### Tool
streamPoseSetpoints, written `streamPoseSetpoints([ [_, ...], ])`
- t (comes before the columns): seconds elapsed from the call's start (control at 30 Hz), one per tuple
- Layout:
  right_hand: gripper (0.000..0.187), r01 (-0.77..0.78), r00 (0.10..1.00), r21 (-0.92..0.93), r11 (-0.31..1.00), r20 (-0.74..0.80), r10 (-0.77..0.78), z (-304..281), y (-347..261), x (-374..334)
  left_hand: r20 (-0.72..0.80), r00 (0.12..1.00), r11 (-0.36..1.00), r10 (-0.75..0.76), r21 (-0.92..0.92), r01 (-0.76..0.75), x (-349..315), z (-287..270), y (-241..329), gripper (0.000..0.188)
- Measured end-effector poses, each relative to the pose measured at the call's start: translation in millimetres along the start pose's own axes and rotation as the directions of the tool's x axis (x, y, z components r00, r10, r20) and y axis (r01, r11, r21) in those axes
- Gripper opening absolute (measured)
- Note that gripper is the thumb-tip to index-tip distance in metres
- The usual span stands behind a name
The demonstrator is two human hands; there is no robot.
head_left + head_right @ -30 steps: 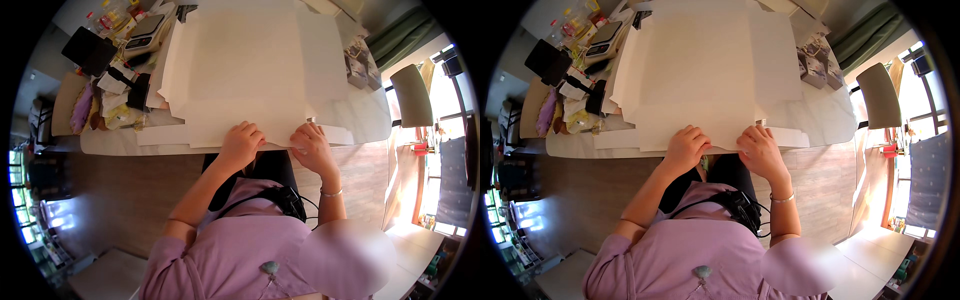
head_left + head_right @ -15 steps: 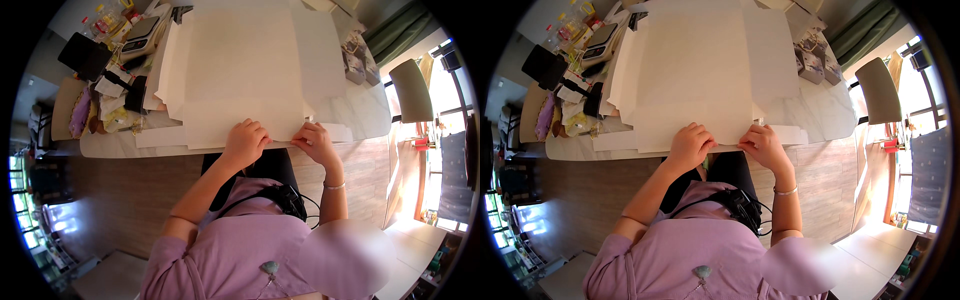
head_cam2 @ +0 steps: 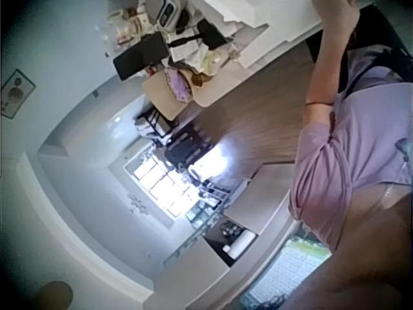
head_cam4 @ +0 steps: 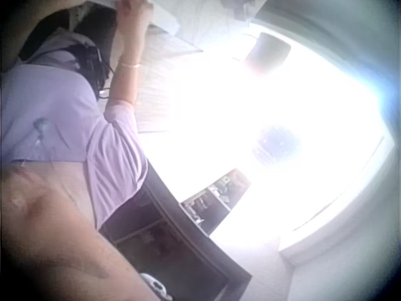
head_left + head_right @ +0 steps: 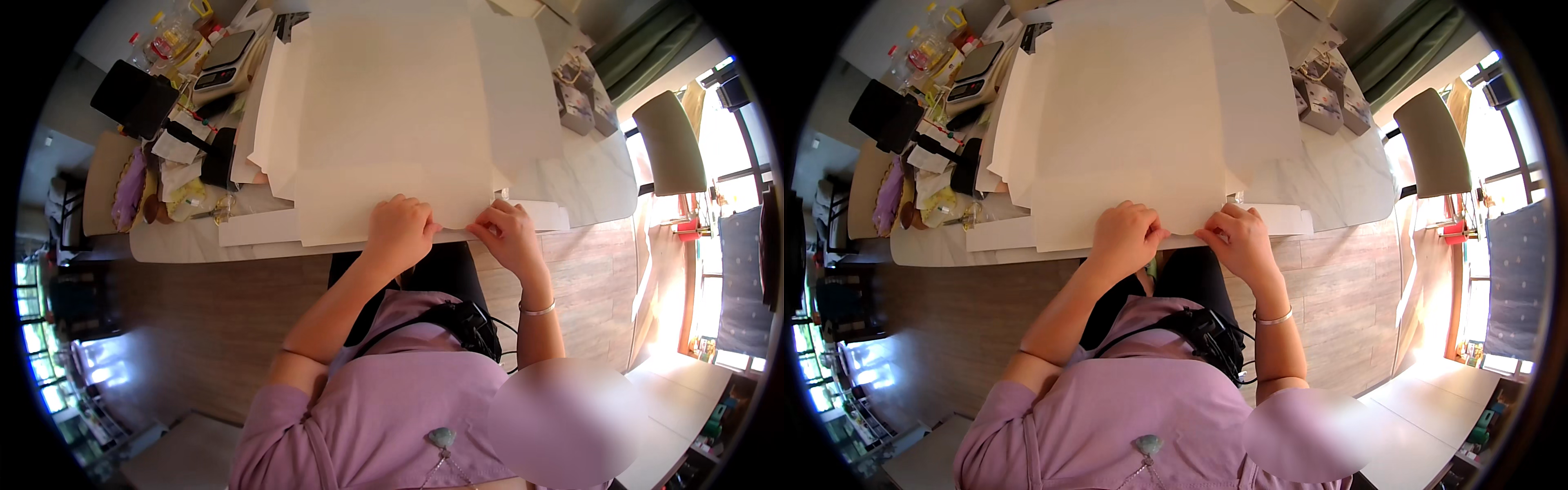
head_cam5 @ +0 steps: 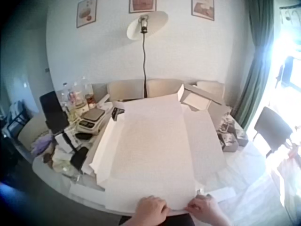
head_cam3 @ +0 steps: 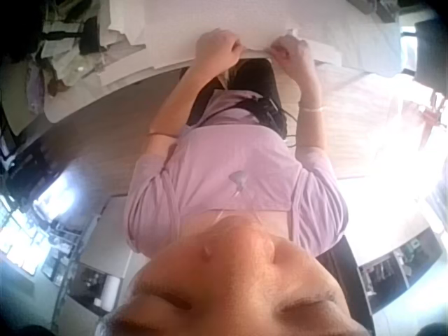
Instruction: The person folds and assembles a flat white paperboard sheet into a box shape on a table. They repeatedly fold flaps, crease edges, and tuck tabs to form the box structure. The person handles the paperboard by hand throughout the process.
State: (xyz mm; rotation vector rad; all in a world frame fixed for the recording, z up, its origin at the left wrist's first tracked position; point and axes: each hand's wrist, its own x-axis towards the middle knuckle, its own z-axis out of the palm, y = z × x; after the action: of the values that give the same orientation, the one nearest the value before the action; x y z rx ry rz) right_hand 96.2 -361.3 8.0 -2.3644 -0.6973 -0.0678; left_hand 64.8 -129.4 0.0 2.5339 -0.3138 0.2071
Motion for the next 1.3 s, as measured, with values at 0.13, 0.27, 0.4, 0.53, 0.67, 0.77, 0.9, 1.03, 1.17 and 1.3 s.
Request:
streamPoseSetpoints([
  [0.13, 0.018, 0.055, 0.996, -0.102, 0.993, -0.066, -0.062, -5.0, -15.6, -7.4, 0.003, 0.999, 0.999, 0.048, 0.024, -0.049, -7.7, -12.5, 5.9, 0.025],
  [0.27, 0.022, 0.012, 0.998, -0.035, 0.999, -0.069, -0.015, -18.5, -33.8, -11.0, -0.039, 0.994, 0.995, 0.099, 0.01, -0.099, -13.0, -35.8, 20.4, 0.025],
  [0.4, 0.026, -0.064, 0.997, -0.066, 0.996, -0.056, 0.061, -0.6, -23.9, -9.7, -0.061, 0.994, 0.995, 0.096, 0.035, -0.094, -16.7, -0.5, 1.1, 0.021],
  [0.53, 0.025, -0.096, 0.994, -0.122, 0.988, -0.071, 0.088, 8.1, -18.7, -12.0, -0.088, 0.994, 0.998, 0.061, 0.016, -0.06, -18.0, 5.8, -2.4, 0.019],
  [0.67, 0.02, -0.005, 0.978, -0.149, 0.989, -0.209, -0.026, 16.2, -19.7, -14.6, -0.167, 0.984, 0.998, 0.065, 0.01, -0.064, -17.1, 8.5, -3.2, 0.021],
  [0.77, 0.021, 0.171, 0.937, -0.267, 0.948, -0.253, -0.24, 27.4, -14.6, -22.9, -0.212, 0.974, 0.997, 0.076, 0.045, -0.068, -15.6, 10.3, -3.3, 0.023],
  [0.9, 0.034, 0.223, 0.91, -0.343, 0.912, -0.263, -0.321, 44.1, -11.2, -41.7, -0.219, 0.974, 0.998, 0.056, 0.031, -0.05, -12.4, 7.4, -4.2, 0.024],
  [1.03, 0.041, 0.223, 0.896, -0.386, 0.895, -0.28, -0.344, 45.7, -12.0, -49.2, -0.183, 0.98, 0.997, 0.079, 0.001, -0.08, -12.7, 5.0, -8.1, 0.024],
  [1.17, 0.042, 0.232, 0.896, -0.39, 0.891, -0.272, -0.352, 46.7, -7.5, -55.8, -0.114, 0.992, 0.996, 0.051, -0.07, -0.059, -19.6, 2.7, -2.6, 0.025],
  [1.3, 0.042, 0.189, 0.902, -0.415, 0.89, -0.284, -0.324, 51.3, -8.6, -57.2, -0.133, 0.99, 0.998, 0.054, 0.03, -0.05, -17.3, 4.3, -3.0, 0.028],
])
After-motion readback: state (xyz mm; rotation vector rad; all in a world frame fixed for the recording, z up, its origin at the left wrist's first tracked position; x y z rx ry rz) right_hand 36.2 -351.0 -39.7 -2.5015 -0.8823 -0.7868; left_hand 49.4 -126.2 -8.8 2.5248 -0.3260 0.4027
